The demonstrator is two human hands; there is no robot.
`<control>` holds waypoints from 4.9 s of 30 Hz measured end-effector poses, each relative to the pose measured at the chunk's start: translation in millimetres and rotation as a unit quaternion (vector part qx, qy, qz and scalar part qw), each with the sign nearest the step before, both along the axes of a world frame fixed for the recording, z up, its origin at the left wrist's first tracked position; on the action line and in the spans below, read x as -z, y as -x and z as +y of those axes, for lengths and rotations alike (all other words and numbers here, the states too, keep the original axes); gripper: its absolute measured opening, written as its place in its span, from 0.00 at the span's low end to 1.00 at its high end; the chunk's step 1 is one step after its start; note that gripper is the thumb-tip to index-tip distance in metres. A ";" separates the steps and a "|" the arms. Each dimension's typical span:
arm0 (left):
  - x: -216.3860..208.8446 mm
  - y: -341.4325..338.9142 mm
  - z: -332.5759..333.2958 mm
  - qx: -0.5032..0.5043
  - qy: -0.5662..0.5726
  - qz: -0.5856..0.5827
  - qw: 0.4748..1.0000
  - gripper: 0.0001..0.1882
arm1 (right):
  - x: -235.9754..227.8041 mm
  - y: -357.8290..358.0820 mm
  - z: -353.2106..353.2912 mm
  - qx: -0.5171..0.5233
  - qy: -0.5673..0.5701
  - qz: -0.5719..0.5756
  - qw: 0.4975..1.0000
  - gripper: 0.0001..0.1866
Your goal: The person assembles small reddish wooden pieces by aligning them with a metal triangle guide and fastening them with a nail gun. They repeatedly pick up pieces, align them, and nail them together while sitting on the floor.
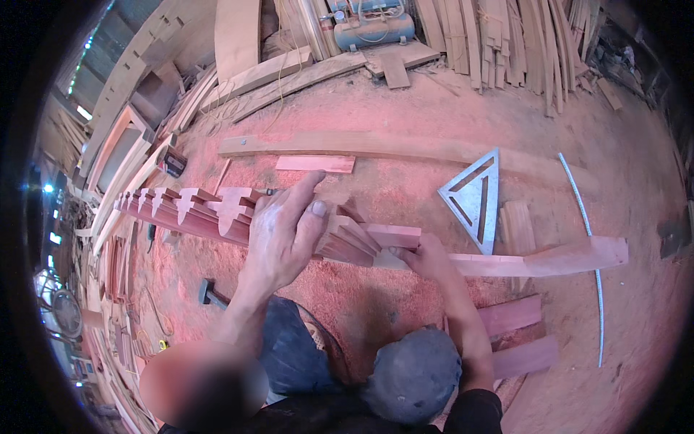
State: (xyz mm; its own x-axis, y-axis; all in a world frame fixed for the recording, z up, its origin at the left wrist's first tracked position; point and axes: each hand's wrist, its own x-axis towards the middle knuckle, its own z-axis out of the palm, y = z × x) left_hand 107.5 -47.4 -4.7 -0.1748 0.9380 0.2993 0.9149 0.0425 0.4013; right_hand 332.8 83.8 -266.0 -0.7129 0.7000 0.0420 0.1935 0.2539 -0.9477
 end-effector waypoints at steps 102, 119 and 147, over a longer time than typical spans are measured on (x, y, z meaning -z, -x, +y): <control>-9.7 -21.3 48.2 0.175 0.104 0.077 0.976 0.09 | 0.6 73.8 89.0 -0.248 0.150 -0.158 0.944 0.24; -10.1 -19.5 46.8 0.176 0.056 0.081 0.979 0.09 | -1.9 96.0 121.0 -0.266 0.152 -0.150 0.940 0.24; -11.4 -26.8 49.7 0.193 0.053 0.193 0.961 0.25 | 26.8 66.4 81.8 -0.259 0.129 -0.135 0.947 0.25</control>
